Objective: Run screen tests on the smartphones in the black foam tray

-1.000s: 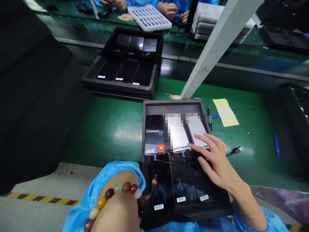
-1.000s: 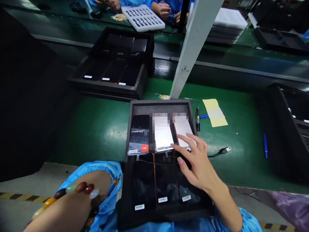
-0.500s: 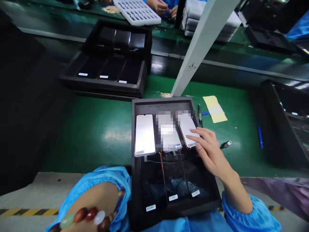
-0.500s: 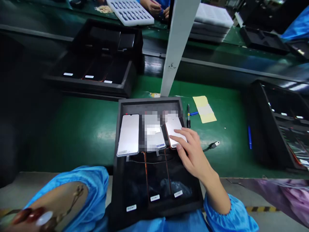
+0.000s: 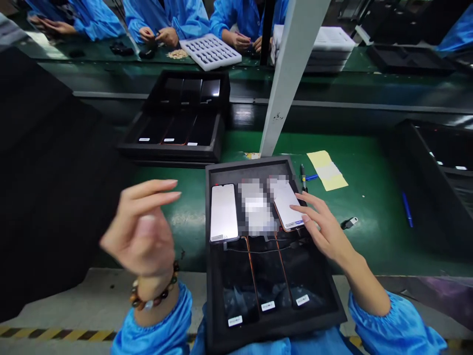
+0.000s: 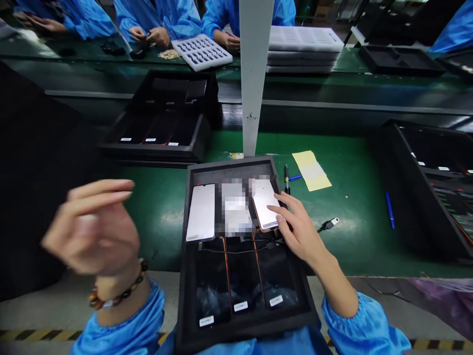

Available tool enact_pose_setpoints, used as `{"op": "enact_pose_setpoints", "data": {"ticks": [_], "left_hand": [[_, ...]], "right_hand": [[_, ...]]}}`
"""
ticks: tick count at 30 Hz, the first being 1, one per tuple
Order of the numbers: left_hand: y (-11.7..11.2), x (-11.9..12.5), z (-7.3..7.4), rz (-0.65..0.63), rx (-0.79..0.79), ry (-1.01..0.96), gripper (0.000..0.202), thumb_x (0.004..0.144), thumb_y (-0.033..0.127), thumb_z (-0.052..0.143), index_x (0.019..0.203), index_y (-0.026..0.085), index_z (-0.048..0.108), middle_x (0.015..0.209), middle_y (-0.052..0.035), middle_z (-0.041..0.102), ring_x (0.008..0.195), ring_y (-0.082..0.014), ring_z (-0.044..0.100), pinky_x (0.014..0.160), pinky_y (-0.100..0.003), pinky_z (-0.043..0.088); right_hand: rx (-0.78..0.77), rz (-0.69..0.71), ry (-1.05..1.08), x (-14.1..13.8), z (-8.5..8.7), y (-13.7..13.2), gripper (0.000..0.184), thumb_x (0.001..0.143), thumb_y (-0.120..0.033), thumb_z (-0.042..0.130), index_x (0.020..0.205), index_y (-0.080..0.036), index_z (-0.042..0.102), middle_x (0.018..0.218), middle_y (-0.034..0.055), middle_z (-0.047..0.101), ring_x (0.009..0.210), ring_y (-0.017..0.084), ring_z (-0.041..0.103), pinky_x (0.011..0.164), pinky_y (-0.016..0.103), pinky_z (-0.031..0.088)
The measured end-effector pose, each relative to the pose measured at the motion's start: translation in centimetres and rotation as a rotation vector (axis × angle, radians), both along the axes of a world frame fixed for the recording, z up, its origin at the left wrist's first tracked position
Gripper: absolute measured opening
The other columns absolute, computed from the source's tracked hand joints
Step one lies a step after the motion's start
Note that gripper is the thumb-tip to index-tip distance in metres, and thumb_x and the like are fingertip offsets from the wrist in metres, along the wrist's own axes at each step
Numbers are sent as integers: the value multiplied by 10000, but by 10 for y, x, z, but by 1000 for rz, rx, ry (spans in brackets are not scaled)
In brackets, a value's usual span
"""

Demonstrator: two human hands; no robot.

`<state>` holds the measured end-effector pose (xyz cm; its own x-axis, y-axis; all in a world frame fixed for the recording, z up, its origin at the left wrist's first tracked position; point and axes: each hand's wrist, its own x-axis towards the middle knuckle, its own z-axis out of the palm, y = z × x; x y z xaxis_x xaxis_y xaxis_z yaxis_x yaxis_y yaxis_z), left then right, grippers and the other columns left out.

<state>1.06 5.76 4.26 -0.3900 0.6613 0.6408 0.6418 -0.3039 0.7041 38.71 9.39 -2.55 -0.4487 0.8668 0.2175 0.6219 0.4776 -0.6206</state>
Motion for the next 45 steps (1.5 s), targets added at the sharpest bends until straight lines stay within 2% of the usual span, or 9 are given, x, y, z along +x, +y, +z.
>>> {"op": "enact_pose_setpoints", "data": {"ticks": [3, 7, 12, 17, 23, 28, 35, 40, 45], "left_hand": [[-6, -4, -28, -117, -41, 46, 279, 1052, 381, 588, 1082, 205, 802, 1207, -93, 766, 1170, -302, 711, 1051, -521, 545], [-17, -14, -68, -134, -178, 32, 291, 1077, 355, 537, 1145, 236, 794, 1294, -93, 745, 1236, -284, 682, 1090, -499, 526], [-19, -15, -89, -146, -290, 45, 342, 1097, 411, 503, 1171, 221, 778, 1347, -115, 719, 1293, -289, 655, 1137, -512, 512], [-23, -7, -93, -236, -342, 141, 353, 1100, 410, 497, 1185, 232, 789, 1410, -120, 682, 1341, -292, 604, 1141, -520, 520], [-42, 2, -83, -378, -322, 278, 318, 1073, 330, 524, 1163, 277, 824, 1452, -118, 659, 1319, -314, 573, 1128, -581, 473], [-46, 10, -77, -484, -313, 335, 316, 1037, 286, 547, 1182, 286, 827, 1510, -120, 627, 1343, -336, 546, 1128, -601, 454], [-40, 8, -81, -417, -306, 319, 336, 1057, 304, 526, 1214, 290, 823, 1509, -113, 629, 1332, -340, 541, 1134, -601, 443], [-34, 5, -83, -379, -302, 307, 351, 1078, 348, 505, 1199, 280, 827, 1521, -111, 617, 1338, -342, 537, 1157, -613, 425], [-26, 7, -79, -379, -305, 300, 339, 1083, 322, 510, 1227, 262, 811, 1525, -115, 607, 1367, -334, 514, 1165, -585, 420]], "right_hand": [[35, -17, 61, 20, -3, -9, 364, 1115, -332, 468, 1336, -330, 758, 1552, 77, 619, 1514, 357, 497, 1217, 652, 450], [28, 18, 31, 36, -8, -21, 371, 1106, -315, 481, 1345, -360, 761, 1518, 57, 654, 1491, 368, 497, 1186, 681, 439], [71, 20, -2, 10, 3, -15, 396, 1110, -318, 453, 1397, -369, 721, 1530, 49, 646, 1491, 363, 482, 1195, 677, 410], [64, 184, -128, -31, 20, -1, 394, 1099, -305, 482, 1426, -328, 700, 1583, 66, 606, 1529, 356, 434, 1217, 653, 400], [93, 297, -98, -38, 16, -4, 400, 1090, -272, 507, 1431, -363, 694, 1572, 41, 619, 1528, 353, 429, 1193, 648, 409], [74, 193, -121, -36, 10, 1, 400, 1110, -302, 462, 1427, -346, 701, 1569, 50, 620, 1512, 352, 441, 1202, 655, 398], [136, -98, -93, -8, -2, 22, 404, 1126, -340, 417, 1311, -277, 772, 1436, 80, 711, 1442, 360, 491, 1184, 663, 427], [125, -119, -151, 1, -5, 19, 413, 1131, -344, 421, 1253, -250, 803, 1425, 80, 724, 1437, 359, 495, 1184, 656, 430], [103, -20, -198, -27, 4, 18, 443, 1133, -324, 389, 1375, -262, 755, 1526, 89, 652, 1491, 355, 437, 1204, 630, 407]]}}
